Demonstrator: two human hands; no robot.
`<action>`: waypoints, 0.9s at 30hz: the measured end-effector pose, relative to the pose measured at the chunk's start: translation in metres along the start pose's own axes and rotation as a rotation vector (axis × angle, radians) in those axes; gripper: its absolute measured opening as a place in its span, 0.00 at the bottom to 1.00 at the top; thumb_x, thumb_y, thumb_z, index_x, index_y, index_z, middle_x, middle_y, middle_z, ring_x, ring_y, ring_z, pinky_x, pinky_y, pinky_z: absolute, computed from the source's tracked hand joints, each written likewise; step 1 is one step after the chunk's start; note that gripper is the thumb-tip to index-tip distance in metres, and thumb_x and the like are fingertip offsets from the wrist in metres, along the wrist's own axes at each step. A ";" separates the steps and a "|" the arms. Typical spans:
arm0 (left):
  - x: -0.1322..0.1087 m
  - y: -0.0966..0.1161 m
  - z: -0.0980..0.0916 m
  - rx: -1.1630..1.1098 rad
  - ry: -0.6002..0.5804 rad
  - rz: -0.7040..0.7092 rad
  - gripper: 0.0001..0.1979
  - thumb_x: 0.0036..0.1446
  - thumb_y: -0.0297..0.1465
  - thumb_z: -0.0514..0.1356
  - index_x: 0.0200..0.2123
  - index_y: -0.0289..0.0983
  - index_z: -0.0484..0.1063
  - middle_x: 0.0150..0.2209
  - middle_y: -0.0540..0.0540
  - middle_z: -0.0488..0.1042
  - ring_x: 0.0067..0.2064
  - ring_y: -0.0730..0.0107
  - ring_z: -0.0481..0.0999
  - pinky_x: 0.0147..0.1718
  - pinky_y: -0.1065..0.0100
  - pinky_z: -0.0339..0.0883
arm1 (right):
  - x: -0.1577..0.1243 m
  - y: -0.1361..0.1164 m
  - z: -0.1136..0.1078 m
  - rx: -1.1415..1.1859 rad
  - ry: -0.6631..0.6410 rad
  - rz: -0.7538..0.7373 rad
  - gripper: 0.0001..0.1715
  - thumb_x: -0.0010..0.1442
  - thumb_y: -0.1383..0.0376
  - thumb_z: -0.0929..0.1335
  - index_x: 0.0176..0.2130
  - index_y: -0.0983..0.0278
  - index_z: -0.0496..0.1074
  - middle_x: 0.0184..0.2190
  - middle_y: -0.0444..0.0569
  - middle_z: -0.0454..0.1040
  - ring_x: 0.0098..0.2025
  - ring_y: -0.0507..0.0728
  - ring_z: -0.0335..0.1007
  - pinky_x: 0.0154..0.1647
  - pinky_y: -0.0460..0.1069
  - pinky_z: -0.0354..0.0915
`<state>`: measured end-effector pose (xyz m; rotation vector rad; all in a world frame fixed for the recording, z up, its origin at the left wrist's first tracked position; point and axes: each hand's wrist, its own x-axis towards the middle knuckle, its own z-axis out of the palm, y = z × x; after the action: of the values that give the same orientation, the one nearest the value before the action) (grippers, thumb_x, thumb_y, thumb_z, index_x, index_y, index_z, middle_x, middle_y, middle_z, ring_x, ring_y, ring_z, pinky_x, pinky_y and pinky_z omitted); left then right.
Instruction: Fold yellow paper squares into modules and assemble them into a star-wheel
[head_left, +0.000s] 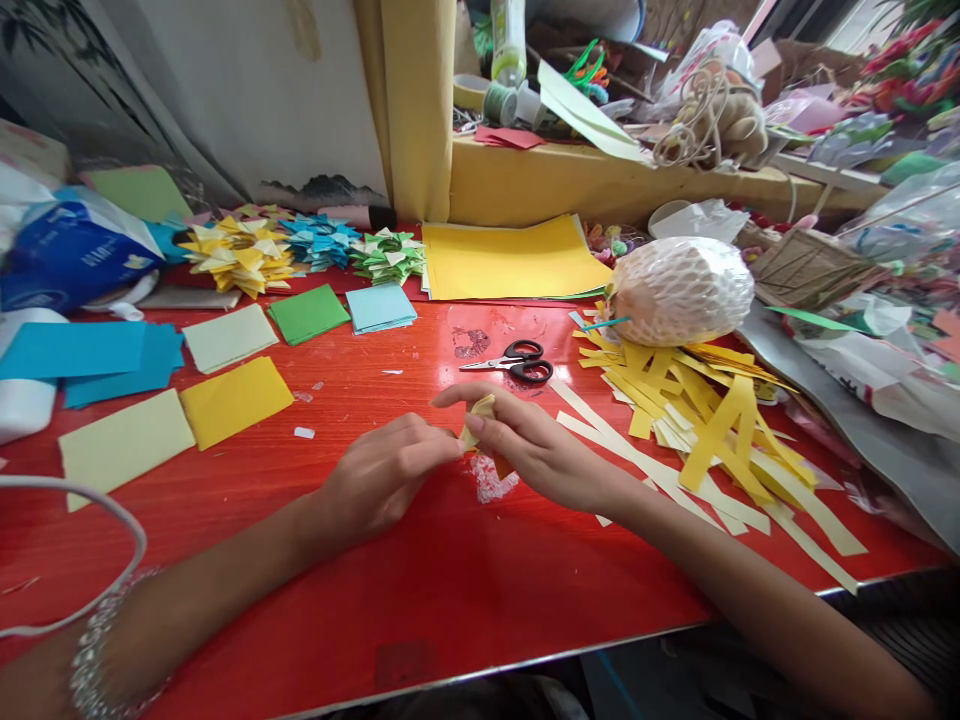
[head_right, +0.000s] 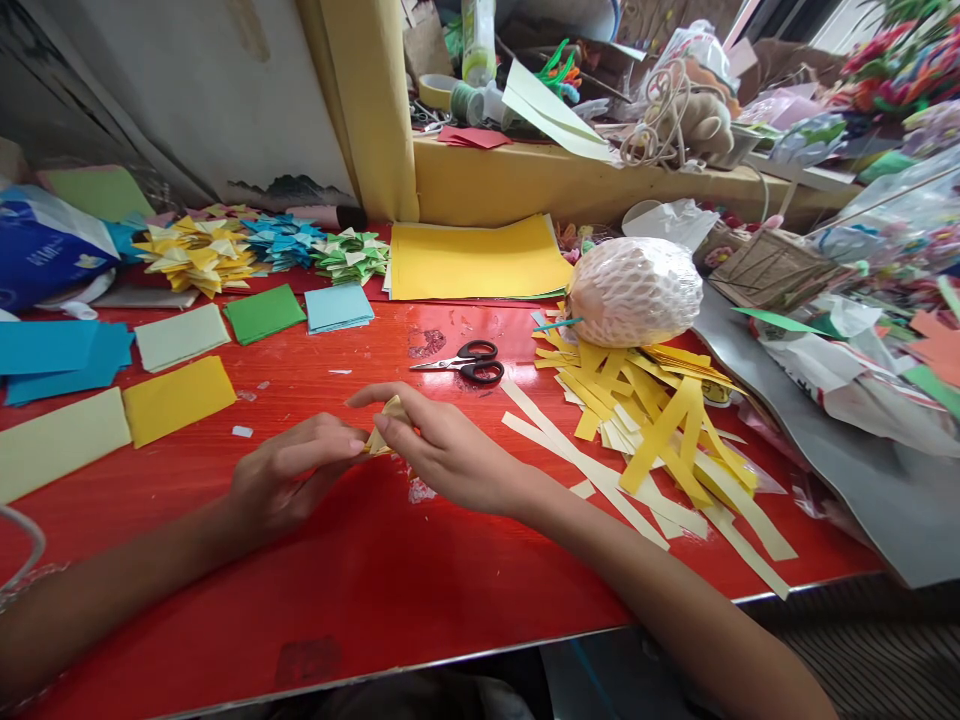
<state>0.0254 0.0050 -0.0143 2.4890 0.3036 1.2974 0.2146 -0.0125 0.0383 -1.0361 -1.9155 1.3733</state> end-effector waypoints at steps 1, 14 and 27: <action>-0.001 0.000 0.000 -0.003 -0.014 0.000 0.22 0.52 0.14 0.53 0.50 0.36 0.60 0.38 0.42 0.71 0.37 0.70 0.70 0.35 0.67 0.67 | 0.000 -0.001 0.000 0.009 -0.002 -0.002 0.11 0.65 0.64 0.54 0.39 0.62 0.62 0.31 0.44 0.62 0.27 0.48 0.56 0.28 0.45 0.59; 0.000 0.002 -0.003 0.060 -0.069 -0.022 0.19 0.55 0.15 0.49 0.47 0.37 0.62 0.37 0.43 0.68 0.36 0.71 0.69 0.32 0.70 0.66 | 0.000 0.002 0.001 0.075 -0.005 0.016 0.16 0.65 0.63 0.55 0.51 0.62 0.60 0.29 0.43 0.59 0.30 0.49 0.56 0.29 0.45 0.58; 0.002 0.001 -0.002 -0.035 0.014 -0.120 0.17 0.54 0.15 0.51 0.44 0.39 0.62 0.33 0.48 0.69 0.33 0.74 0.69 0.29 0.72 0.67 | -0.001 -0.001 0.002 0.109 0.034 0.004 0.13 0.63 0.62 0.59 0.47 0.62 0.60 0.28 0.42 0.61 0.30 0.49 0.59 0.31 0.44 0.62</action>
<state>0.0247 0.0054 -0.0115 2.3939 0.4226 1.2623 0.2130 -0.0146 0.0388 -1.0041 -1.7940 1.4364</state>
